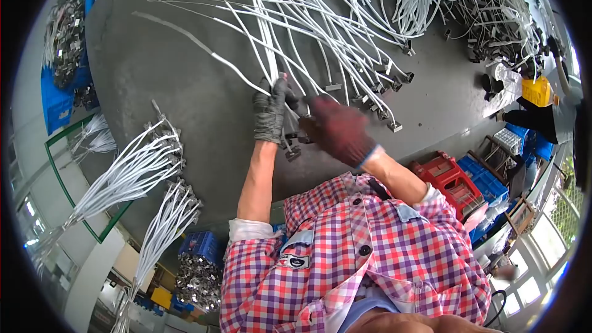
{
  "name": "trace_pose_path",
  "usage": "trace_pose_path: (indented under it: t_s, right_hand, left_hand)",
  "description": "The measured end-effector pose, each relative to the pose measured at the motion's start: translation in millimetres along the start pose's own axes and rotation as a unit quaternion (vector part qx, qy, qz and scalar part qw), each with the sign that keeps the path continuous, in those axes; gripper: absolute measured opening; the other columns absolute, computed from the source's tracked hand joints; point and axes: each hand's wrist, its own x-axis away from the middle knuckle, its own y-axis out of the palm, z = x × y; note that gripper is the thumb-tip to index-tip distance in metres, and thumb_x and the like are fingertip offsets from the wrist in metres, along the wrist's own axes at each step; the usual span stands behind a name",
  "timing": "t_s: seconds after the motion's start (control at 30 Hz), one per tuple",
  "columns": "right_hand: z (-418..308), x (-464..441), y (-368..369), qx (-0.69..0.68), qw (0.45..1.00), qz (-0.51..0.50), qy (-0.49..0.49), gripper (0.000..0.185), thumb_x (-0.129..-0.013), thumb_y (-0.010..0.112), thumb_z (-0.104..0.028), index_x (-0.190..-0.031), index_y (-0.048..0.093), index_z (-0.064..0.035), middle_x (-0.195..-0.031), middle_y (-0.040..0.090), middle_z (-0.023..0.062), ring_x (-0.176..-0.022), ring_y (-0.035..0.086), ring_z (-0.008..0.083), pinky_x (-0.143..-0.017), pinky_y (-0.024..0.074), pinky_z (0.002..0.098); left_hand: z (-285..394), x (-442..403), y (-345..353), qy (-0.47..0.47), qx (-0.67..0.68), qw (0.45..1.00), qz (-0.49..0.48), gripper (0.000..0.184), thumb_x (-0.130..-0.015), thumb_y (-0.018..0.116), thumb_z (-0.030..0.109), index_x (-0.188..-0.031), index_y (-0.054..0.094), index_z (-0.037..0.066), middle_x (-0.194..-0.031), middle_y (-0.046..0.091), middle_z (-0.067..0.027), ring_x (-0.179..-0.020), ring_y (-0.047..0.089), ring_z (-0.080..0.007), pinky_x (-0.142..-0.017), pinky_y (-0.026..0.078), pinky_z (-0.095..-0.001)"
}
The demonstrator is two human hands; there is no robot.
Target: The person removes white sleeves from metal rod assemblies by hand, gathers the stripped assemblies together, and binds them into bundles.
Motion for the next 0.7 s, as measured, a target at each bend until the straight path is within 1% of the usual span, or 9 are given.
trace_pose_path:
  t_s: [0.07, 0.1, 0.17, 0.2, 0.27, 0.33, 0.4, 0.5, 0.7]
  right_hand:
    - [20.3, 11.7, -5.3, -0.040, 0.985, 0.145, 0.087, 0.034, -0.082, 0.060, -0.029, -0.110, 0.054, -0.0099, -0.096, 0.060, 0.0144, -0.077, 0.062, 0.0348, -0.061, 0.0493, 0.0450]
    - [33.7, 11.2, -0.3, -0.024, 0.980, 0.180, 0.081, 0.040, -0.083, 0.061, -0.028, -0.118, 0.052, -0.0101, -0.098, 0.060, 0.0156, -0.079, 0.062, 0.0358, -0.063, 0.0493, 0.0455]
    - [40.8, 7.3, 2.2, -0.032, 0.980, 0.165, 0.104, 0.040, -0.083, 0.060, -0.027, -0.118, 0.052, -0.0088, -0.098, 0.060, 0.0162, -0.080, 0.061, 0.0363, -0.064, 0.0491, 0.0462]
    - [42.8, 2.5, 0.9, -0.036, 0.980, 0.154, 0.124, 0.040, -0.084, 0.059, -0.027, -0.118, 0.052, -0.0076, -0.098, 0.060, 0.0168, -0.082, 0.061, 0.0368, -0.066, 0.0488, 0.0469]
    - [41.1, -4.6, -9.2, -0.070, 0.978, 0.134, 0.141, 0.040, -0.085, 0.058, -0.026, -0.118, 0.052, -0.0053, -0.097, 0.060, 0.0183, -0.084, 0.060, 0.0379, -0.069, 0.0483, 0.0465]
    - [50.2, -9.0, -3.5, -0.077, 0.972, 0.184, 0.123, 0.039, -0.085, 0.057, -0.026, -0.118, 0.052, -0.0037, -0.097, 0.060, 0.0199, -0.083, 0.060, 0.0383, -0.071, 0.0479, 0.0456]
    - [54.4, -15.2, -1.8, -0.071, 0.971, 0.195, 0.116, 0.036, -0.086, 0.056, -0.024, -0.113, 0.054, -0.0004, -0.097, 0.060, 0.0214, -0.081, 0.061, 0.0368, -0.070, 0.0473, 0.0435]
    - [67.7, -30.8, -1.5, -0.210, 0.962, 0.151, 0.083, 0.031, -0.087, 0.053, -0.023, -0.103, 0.057, 0.0025, -0.074, 0.060, 0.0169, -0.062, 0.060, 0.0236, -0.058, 0.0456, 0.0360]
    - [75.3, -42.7, -1.6, -0.212, 0.963, 0.103, 0.131, 0.031, -0.088, 0.052, -0.025, -0.107, 0.058, -0.0006, -0.068, 0.061, 0.0125, -0.056, 0.059, 0.0184, -0.056, 0.0468, 0.0325]
  left_hand:
    - [-30.2, -17.4, -11.2, 0.121, -0.136, 0.982, 0.039, 0.029, -0.090, 0.059, 0.028, -0.102, 0.060, 0.002, -0.078, 0.064, -0.0022, -0.063, 0.059, -0.0103, -0.055, 0.047, -0.0270]
    - [-26.3, -18.2, -7.3, 0.080, -0.097, 0.991, 0.038, 0.029, -0.089, 0.059, 0.028, -0.103, 0.060, 0.002, -0.080, 0.064, -0.0026, -0.063, 0.060, -0.0102, -0.054, 0.046, -0.0258]
    - [-4.3, -16.9, 7.2, 0.018, -0.023, 0.999, 0.033, 0.029, -0.088, 0.061, 0.026, -0.105, 0.059, 0.002, -0.084, 0.065, -0.0046, -0.058, 0.059, -0.0088, -0.049, 0.042, -0.0234]
    - [11.2, -20.0, 8.3, -0.006, -0.113, 0.994, 0.001, 0.031, -0.092, 0.056, 0.028, -0.104, 0.056, 0.000, -0.080, 0.065, -0.0067, -0.052, 0.061, -0.0119, -0.047, 0.046, -0.0258]
    - [1.8, -29.7, 12.1, 0.074, -0.064, 0.995, 0.012, 0.033, -0.091, 0.057, 0.029, -0.106, 0.056, 0.000, -0.073, 0.065, -0.0057, -0.050, 0.060, -0.0120, -0.046, 0.044, -0.0261]
    - [9.0, -38.2, 8.6, -0.007, -0.126, 0.992, -0.026, 0.039, -0.086, 0.063, 0.032, -0.108, 0.056, 0.000, -0.069, 0.064, -0.0063, -0.044, 0.052, -0.0102, -0.045, 0.040, -0.0250]
    - [12.4, -44.8, 10.2, -0.033, -0.097, 0.994, -0.024, 0.038, -0.084, 0.066, 0.030, -0.106, 0.058, 0.000, -0.065, 0.061, -0.0052, -0.043, 0.049, -0.0101, -0.045, 0.041, -0.0253]
    - [21.0, -49.1, 17.3, -0.041, -0.065, 0.996, -0.036, 0.033, -0.083, 0.067, 0.027, -0.101, 0.060, 0.000, -0.059, 0.057, -0.0031, -0.043, 0.050, -0.0105, -0.045, 0.042, -0.0258]
    - [24.2, -48.8, 19.4, -0.051, -0.079, 0.994, -0.049, 0.028, -0.083, 0.068, 0.023, -0.097, 0.061, 0.000, -0.066, 0.059, -0.0038, -0.044, 0.052, -0.0106, -0.044, 0.042, -0.0261]
